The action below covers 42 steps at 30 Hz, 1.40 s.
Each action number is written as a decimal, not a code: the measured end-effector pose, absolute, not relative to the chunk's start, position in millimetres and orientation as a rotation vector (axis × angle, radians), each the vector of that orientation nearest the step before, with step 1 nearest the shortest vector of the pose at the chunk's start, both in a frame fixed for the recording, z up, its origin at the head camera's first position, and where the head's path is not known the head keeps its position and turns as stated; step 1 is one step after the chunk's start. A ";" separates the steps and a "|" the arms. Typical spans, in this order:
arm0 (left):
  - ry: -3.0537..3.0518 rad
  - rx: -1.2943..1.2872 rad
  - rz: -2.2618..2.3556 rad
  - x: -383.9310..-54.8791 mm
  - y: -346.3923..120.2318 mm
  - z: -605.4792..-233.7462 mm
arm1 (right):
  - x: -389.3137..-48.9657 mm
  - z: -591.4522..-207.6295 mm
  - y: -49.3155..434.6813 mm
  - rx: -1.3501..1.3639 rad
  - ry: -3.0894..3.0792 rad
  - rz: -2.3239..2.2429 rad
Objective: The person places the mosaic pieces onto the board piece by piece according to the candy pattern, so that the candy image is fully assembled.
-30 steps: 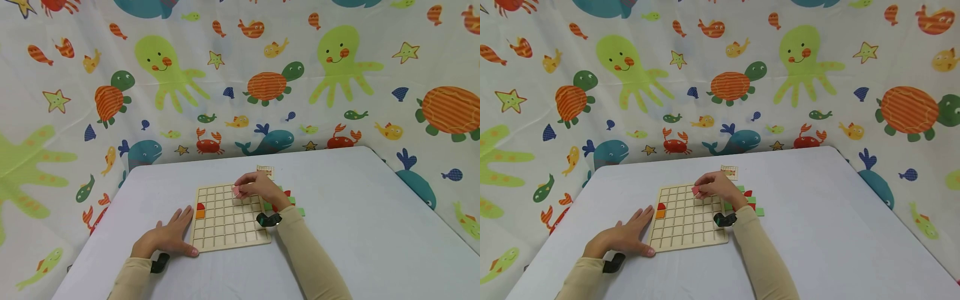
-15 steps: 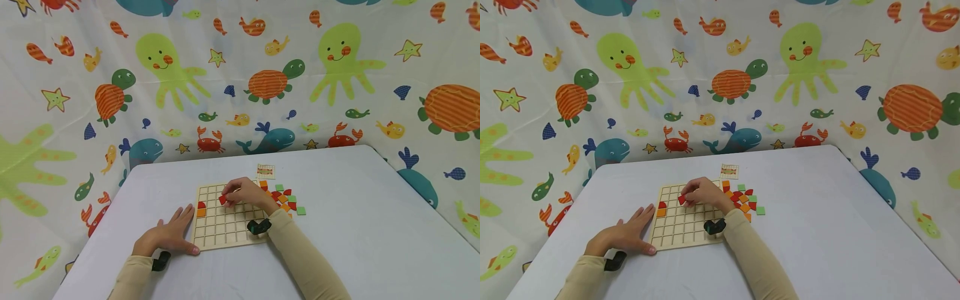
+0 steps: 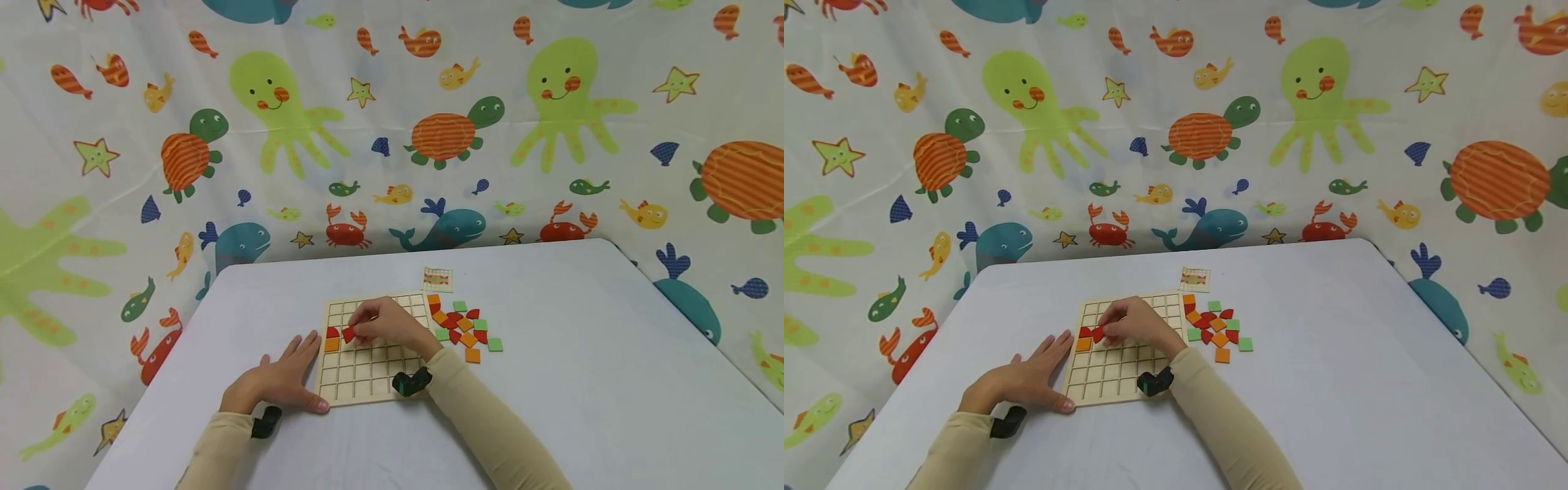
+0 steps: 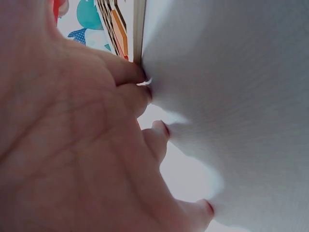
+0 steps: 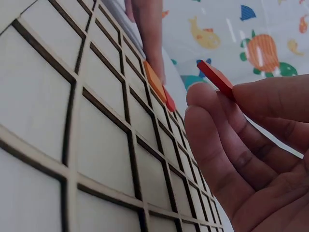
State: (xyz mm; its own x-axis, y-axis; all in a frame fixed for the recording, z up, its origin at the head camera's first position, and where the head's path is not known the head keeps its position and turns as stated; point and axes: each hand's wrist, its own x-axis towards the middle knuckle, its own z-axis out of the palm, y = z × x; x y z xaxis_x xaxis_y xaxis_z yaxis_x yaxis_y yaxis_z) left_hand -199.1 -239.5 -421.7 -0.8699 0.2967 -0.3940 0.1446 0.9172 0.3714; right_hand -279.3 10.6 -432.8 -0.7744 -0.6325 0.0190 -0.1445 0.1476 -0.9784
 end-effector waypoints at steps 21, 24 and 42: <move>2.620 0.328 0.478 -200.7 -243.0 -424.3 | -255.6 -441.3 -33.1 -0.688 2.420 -1.436; 2.616 0.331 0.480 -200.9 -244.0 -425.0 | -252.9 -442.8 -37.2 -0.697 2.447 -1.404; 2.620 0.349 0.473 -201.1 -242.5 -422.6 | -245.7 -445.5 -46.0 -0.715 2.566 -1.346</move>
